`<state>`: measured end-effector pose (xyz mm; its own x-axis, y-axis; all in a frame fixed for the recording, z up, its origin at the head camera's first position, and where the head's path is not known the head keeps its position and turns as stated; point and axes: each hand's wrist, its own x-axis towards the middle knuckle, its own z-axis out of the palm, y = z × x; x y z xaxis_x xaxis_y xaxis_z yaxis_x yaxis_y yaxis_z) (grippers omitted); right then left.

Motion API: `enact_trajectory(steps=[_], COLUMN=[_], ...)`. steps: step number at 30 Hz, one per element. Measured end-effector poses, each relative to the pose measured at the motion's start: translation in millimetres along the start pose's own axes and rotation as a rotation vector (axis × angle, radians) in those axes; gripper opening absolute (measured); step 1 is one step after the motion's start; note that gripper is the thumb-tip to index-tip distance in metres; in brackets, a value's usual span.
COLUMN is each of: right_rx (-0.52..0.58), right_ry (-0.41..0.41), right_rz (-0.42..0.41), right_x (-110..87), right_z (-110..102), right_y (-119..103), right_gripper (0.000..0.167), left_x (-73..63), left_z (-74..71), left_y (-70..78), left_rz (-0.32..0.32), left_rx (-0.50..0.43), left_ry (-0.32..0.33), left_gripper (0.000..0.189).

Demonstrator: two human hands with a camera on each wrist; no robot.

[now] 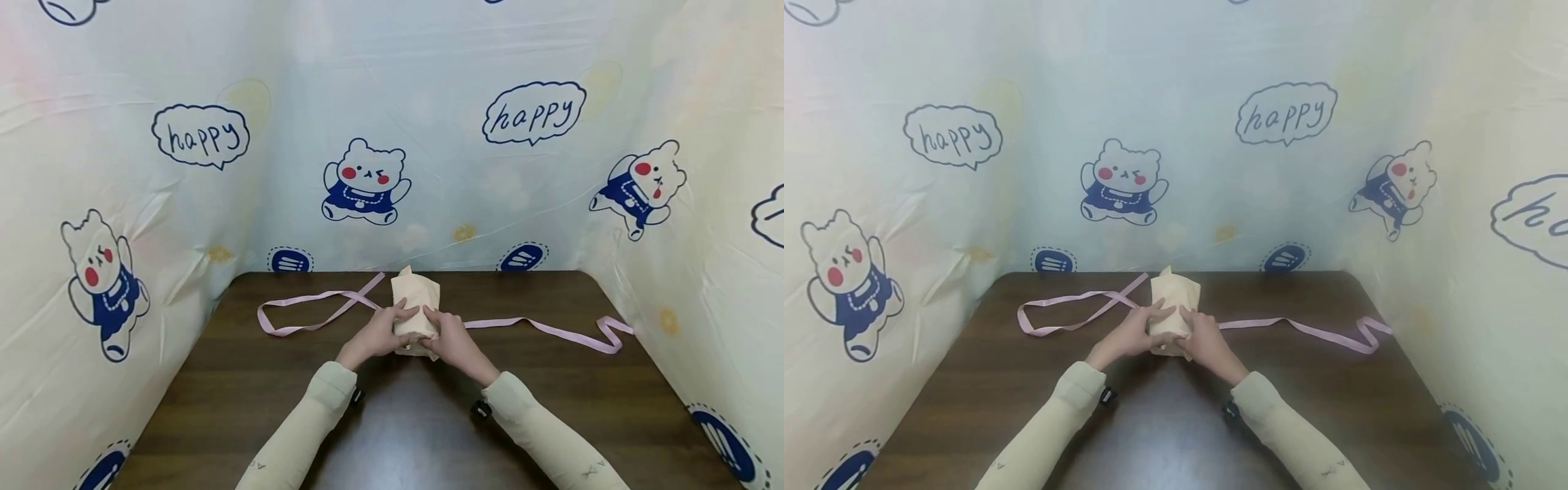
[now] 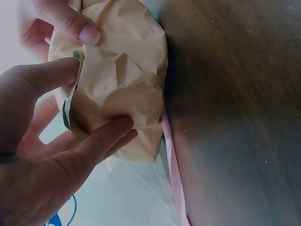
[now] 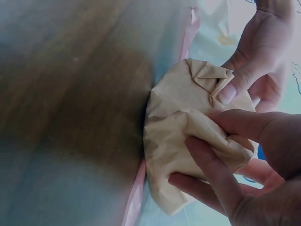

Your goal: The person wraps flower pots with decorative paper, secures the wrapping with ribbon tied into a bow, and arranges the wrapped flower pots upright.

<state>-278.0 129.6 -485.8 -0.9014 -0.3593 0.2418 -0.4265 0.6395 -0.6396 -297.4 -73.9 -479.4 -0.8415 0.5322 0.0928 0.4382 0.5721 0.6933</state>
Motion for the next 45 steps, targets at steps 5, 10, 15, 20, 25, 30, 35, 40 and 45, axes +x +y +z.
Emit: enact_trajectory(steps=[5, 10, 15, 20, 25, 30, 35, 40, 45], right_rx=[-0.032, -0.021, -0.225, -0.486, -0.514, -0.472, -0.496, -0.573, -0.591], right_ry=[-0.017, -0.081, -0.044, 0.068, 0.100, 0.089, 0.078, 0.039, 0.004], right_rz=[-0.011, 0.040, -0.009, -0.080, -0.080, -0.082, -0.121, -0.127, -0.106], right_x=[0.8, 3.7, 2.3, -1.7, -3.2, -1.3, 6.0, 12.0, 15.7], right_z=[-2.3, -7.1, -0.5, 9.5, 14.2, 14.9, 12.4, 10.0, 11.1], right_y=[-1.8, -6.9, -9.6, -14.9, -23.1, -30.5, -32.4, -32.1, -32.2], right_gripper=[0.072, 0.074, 0.070, 0.067, 0.069, 0.076, 0.065, 0.061, 0.057], left_x=[-2.1, -4.1, -6.5, -7.9, -7.9, -7.5, -3.5, 0.3, 0.4], left_z=[-0.1, 0.7, 5.8, 9.1, 9.0, 6.9, 2.2, -3.2, -7.7], left_y=[-1.6, -3.1, -8.2, -13.0, -14.9, -16.1, -19.2, -25.8, -36.9], left_rz=[0.044, 0.029, 0.024, 0.040, 0.064, 0.096, 0.138, 0.139, 0.152], left_rx=[0.007, -0.002, 0.044, 0.059, 0.038, 0.047, 0.086, 0.091, 0.013], left_ry=[0.000, -0.005, 0.011, 0.039, 0.043, 0.017, -0.001, -0.070, -0.117], left_gripper=[0.065, 0.067, 0.075, 0.077, 0.078, 0.081, 0.079, 0.080, 0.083])
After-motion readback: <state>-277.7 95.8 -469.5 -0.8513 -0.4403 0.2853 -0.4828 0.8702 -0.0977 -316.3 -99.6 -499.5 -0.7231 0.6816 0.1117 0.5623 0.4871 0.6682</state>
